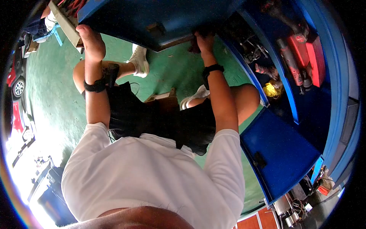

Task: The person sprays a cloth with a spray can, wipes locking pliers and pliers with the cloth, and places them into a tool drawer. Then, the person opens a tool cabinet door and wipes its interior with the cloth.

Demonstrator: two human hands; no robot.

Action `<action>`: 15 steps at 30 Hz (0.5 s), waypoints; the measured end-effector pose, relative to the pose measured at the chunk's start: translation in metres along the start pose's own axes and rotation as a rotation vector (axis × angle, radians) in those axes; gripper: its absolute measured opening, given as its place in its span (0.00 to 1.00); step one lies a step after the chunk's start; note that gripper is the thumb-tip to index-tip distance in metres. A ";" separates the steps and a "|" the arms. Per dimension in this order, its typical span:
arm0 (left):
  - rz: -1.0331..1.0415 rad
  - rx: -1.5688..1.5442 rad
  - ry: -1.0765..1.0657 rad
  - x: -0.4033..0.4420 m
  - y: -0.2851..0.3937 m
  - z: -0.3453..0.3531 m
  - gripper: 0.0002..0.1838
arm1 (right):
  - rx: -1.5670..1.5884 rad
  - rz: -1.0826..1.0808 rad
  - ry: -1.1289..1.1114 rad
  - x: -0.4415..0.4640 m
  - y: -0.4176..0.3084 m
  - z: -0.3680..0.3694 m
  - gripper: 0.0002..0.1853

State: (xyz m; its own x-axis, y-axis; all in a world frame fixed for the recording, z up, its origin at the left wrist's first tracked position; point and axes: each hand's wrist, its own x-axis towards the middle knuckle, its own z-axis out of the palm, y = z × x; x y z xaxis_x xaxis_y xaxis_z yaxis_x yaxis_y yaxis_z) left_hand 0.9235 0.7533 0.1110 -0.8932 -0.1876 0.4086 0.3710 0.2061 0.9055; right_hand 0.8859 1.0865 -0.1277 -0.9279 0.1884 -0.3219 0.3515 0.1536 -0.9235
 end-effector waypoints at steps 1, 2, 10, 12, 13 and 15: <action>0.029 0.008 0.011 0.000 0.001 0.002 0.44 | 0.008 -0.011 -0.017 0.000 -0.001 0.000 0.32; 0.031 0.011 0.009 0.001 0.002 0.002 0.44 | 0.016 -0.020 -0.034 -0.001 -0.001 0.000 0.32; 0.113 -0.018 -0.087 0.007 0.008 0.006 0.41 | -0.043 0.218 -0.186 -0.019 -0.020 0.007 0.34; 0.106 -0.012 -0.093 0.007 0.010 0.008 0.41 | -0.078 0.286 -0.271 -0.041 -0.035 0.016 0.33; 0.101 0.003 -0.098 0.007 0.011 0.007 0.40 | -0.057 0.270 -0.413 -0.046 -0.032 0.024 0.34; 0.069 -0.010 -0.074 0.006 -0.006 -0.002 0.40 | -0.035 0.250 -0.559 -0.060 -0.025 0.046 0.34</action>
State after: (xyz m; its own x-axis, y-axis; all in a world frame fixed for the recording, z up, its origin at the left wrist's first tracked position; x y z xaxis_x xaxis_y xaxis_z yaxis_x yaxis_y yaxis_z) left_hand 0.9163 0.7492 0.1084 -0.8816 -0.1014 0.4610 0.4347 0.2066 0.8766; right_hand 0.9271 1.0266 -0.0949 -0.7380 -0.3134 -0.5975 0.5622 0.2040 -0.8014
